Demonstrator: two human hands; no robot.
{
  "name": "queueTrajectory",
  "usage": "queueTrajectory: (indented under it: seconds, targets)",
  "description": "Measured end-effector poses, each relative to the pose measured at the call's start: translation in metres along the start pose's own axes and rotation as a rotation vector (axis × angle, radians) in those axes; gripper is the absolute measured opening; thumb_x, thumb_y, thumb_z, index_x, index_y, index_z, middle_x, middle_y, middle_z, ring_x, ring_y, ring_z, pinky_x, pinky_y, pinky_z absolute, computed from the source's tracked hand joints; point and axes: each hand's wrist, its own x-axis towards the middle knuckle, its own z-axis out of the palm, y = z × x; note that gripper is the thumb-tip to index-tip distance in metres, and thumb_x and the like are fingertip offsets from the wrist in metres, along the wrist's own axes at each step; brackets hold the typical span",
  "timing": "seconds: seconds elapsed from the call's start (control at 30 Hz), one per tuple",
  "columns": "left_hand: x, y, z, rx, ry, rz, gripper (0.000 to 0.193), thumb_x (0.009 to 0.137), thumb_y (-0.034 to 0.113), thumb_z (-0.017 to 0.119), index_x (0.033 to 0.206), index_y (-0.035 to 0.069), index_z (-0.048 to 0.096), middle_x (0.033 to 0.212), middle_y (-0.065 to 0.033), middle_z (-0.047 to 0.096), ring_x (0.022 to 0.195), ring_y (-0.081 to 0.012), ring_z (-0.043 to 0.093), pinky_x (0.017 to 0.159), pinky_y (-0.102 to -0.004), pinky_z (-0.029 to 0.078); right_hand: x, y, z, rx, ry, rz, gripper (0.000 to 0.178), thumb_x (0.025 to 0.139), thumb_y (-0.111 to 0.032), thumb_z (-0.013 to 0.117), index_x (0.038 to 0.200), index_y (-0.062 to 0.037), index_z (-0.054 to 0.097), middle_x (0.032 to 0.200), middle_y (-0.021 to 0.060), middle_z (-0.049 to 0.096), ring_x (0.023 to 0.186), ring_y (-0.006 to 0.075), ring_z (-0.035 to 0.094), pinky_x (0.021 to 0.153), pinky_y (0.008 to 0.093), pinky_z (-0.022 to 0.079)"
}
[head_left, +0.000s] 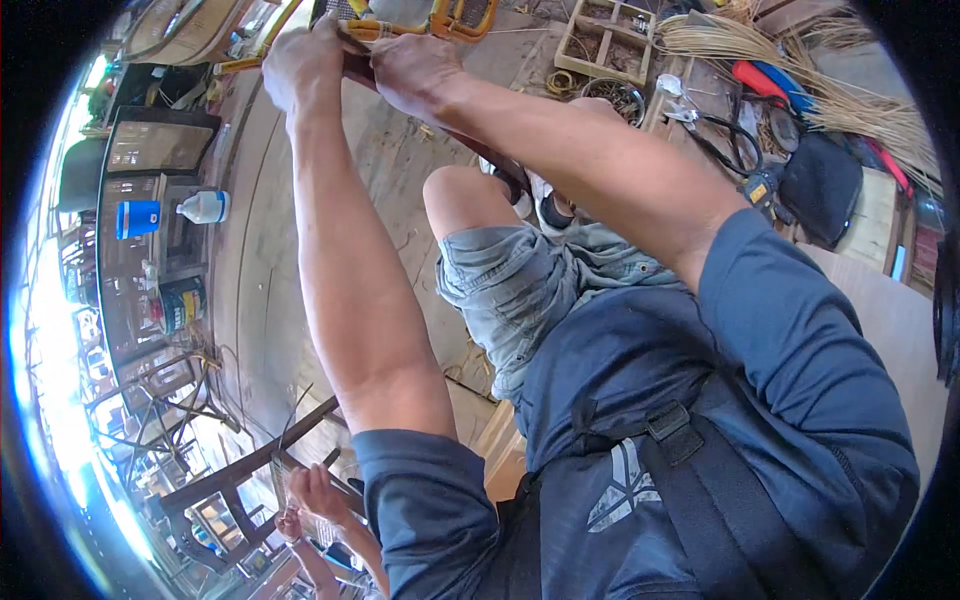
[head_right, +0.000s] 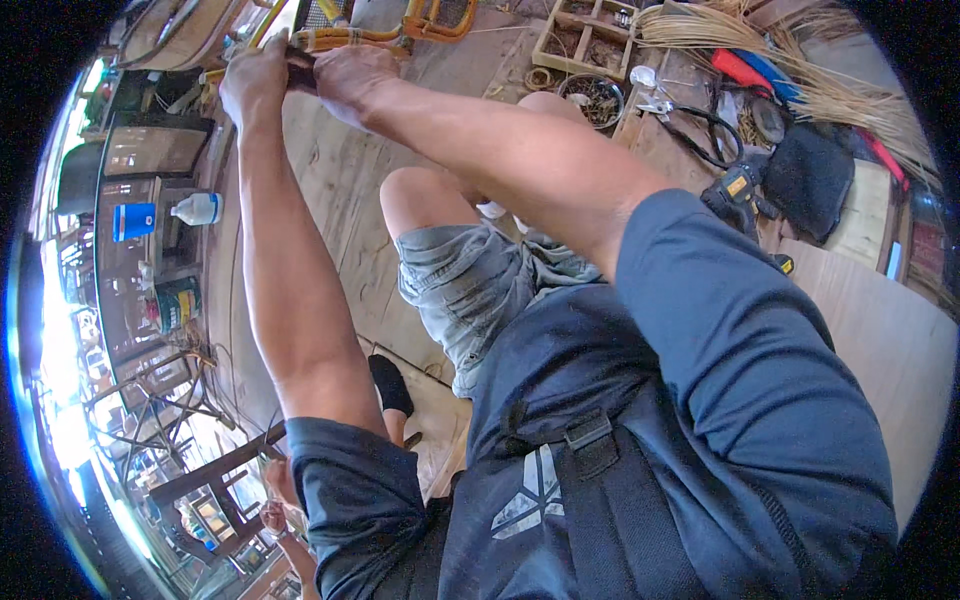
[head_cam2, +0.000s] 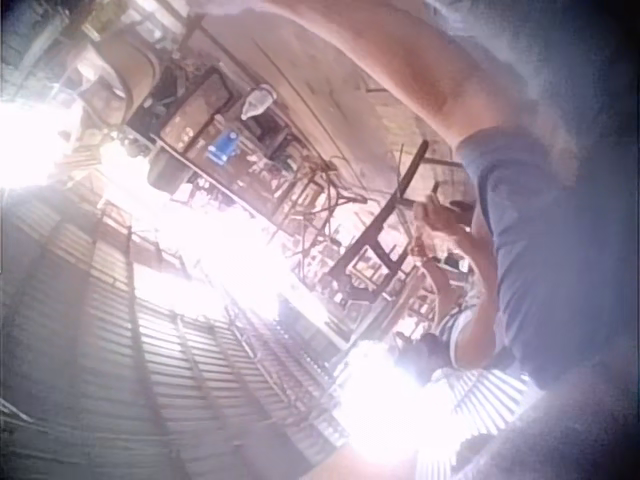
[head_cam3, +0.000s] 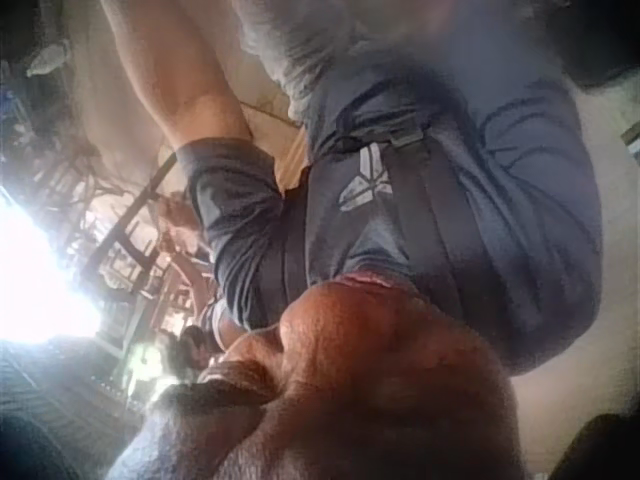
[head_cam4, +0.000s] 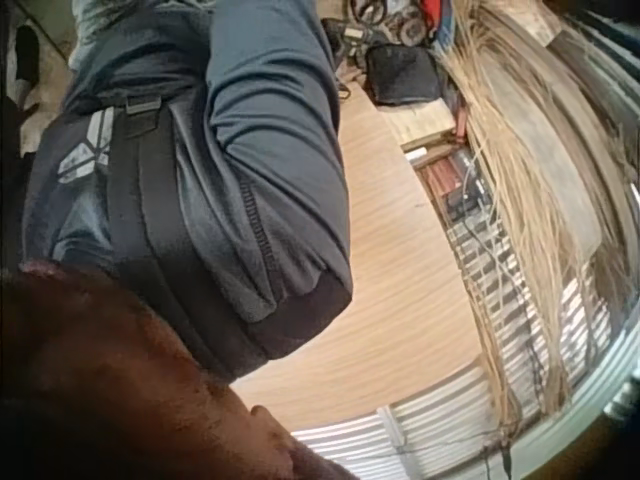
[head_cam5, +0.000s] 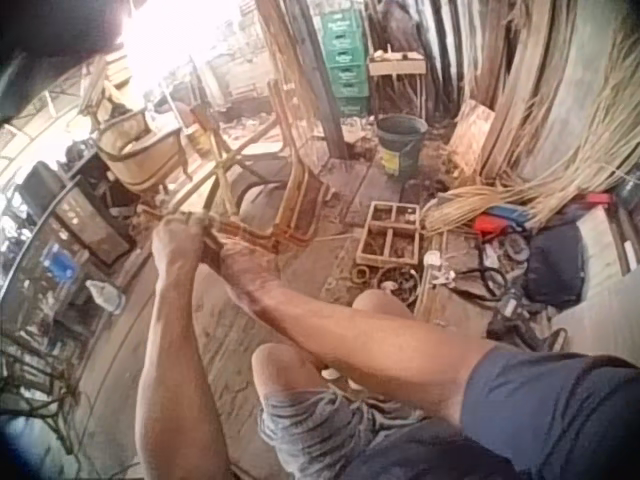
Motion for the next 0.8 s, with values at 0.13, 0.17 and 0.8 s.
queueTrajectory:
  seconds: [0.13,0.17,0.8]
  targets:
    - [-0.027,-0.016,-0.01,-0.131,0.034,0.019,0.056,0.079,0.056,0.054,0.092,0.003,0.069,0.091,-0.0222,0.065,0.092,-0.0367,0.061,0.084,-0.0397,0.045,0.004,0.025,0.001,-0.028,-0.091,-0.252,0.023,0.088,-0.023,0.048,0.097,-0.0088,0.063,0.093,0.0173,0.065,0.089,0.0353,0.063,0.075,0.0448,0.051]
    - [-0.033,-0.019,-0.014,-0.154,0.032,0.029,0.054,0.08,0.054,0.056,0.09,0.003,0.069,0.087,-0.0214,0.066,0.087,-0.0364,0.063,0.081,-0.039,0.046,0.003,0.032,0.003,-0.025,-0.107,-0.297,0.022,0.088,-0.023,0.048,0.097,-0.0085,0.062,0.091,0.0177,0.065,0.088,0.0356,0.063,0.074,0.0448,0.051]
    - [-0.063,-0.031,-0.04,-0.423,-0.053,-0.198,0.043,0.086,0.037,0.062,0.074,-0.004,0.064,0.055,-0.0055,0.054,0.053,-0.0139,0.046,0.052,-0.0309,0.04,-0.05,0.028,0.038,0.295,0.04,-0.291,0.015,0.088,-0.021,0.053,0.086,-0.0063,0.053,0.066,0.017,0.06,0.066,0.0368,0.063,0.054,0.0451,0.05]
